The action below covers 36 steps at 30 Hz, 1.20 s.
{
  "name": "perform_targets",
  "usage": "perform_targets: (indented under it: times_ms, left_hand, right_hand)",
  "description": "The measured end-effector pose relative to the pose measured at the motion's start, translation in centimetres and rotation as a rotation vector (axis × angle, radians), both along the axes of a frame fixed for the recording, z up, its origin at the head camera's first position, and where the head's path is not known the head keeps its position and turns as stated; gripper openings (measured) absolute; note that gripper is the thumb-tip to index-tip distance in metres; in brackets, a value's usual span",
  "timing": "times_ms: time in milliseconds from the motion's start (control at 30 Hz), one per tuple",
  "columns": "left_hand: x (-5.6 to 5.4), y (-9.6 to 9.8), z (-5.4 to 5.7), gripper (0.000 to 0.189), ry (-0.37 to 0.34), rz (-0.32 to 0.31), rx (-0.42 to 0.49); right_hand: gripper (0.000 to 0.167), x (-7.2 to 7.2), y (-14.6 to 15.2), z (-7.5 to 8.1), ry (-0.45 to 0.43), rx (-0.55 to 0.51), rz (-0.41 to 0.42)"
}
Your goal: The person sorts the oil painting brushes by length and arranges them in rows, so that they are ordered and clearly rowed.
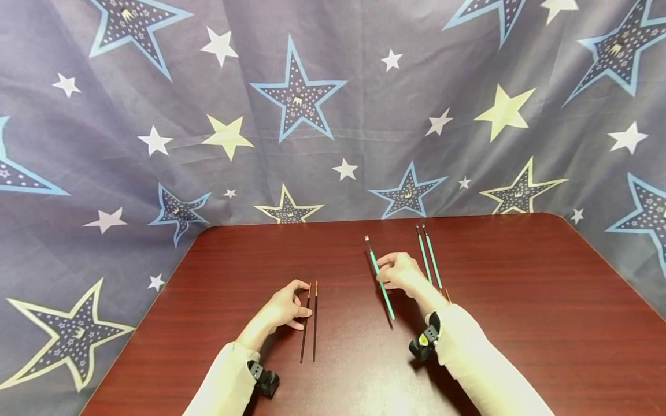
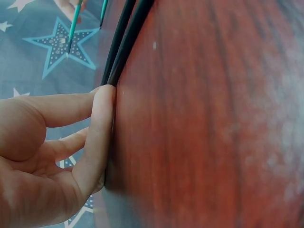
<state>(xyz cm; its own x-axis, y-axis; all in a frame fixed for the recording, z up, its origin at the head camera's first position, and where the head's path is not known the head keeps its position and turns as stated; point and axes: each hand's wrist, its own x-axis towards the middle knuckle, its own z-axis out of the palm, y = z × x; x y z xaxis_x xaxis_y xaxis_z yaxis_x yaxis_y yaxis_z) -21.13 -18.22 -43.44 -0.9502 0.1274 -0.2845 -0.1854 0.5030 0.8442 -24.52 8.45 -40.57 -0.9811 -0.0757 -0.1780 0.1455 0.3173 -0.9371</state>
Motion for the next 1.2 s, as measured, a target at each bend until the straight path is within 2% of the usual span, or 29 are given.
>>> perform_targets:
  times_ms: [267,633,967,1200]
  left_hand:
    - [-0.1,-0.1,0.0,0.055,-0.005,0.002,-0.005]
    - [-0.3,-0.3,0.0,0.056,0.006,0.016,0.004]
    - [-0.1,0.0,0.2,0.055,0.006,-0.014,-0.005]
    - [-0.1,-0.2,-0.1,0.055,0.002,-0.002,-0.009]
  right_hand:
    - [0.037,-1.3,3.0,0.6,0.005,-0.01,-0.025]
    - [0.036,-2.4,6.2,1.0,0.015,0.063,-0.098]
    - [0.036,-3.2,8.9,0.7,0.021,0.08,-0.167]
    - [0.037,-3.7,10.4,0.3,0.042,0.075,-0.184]
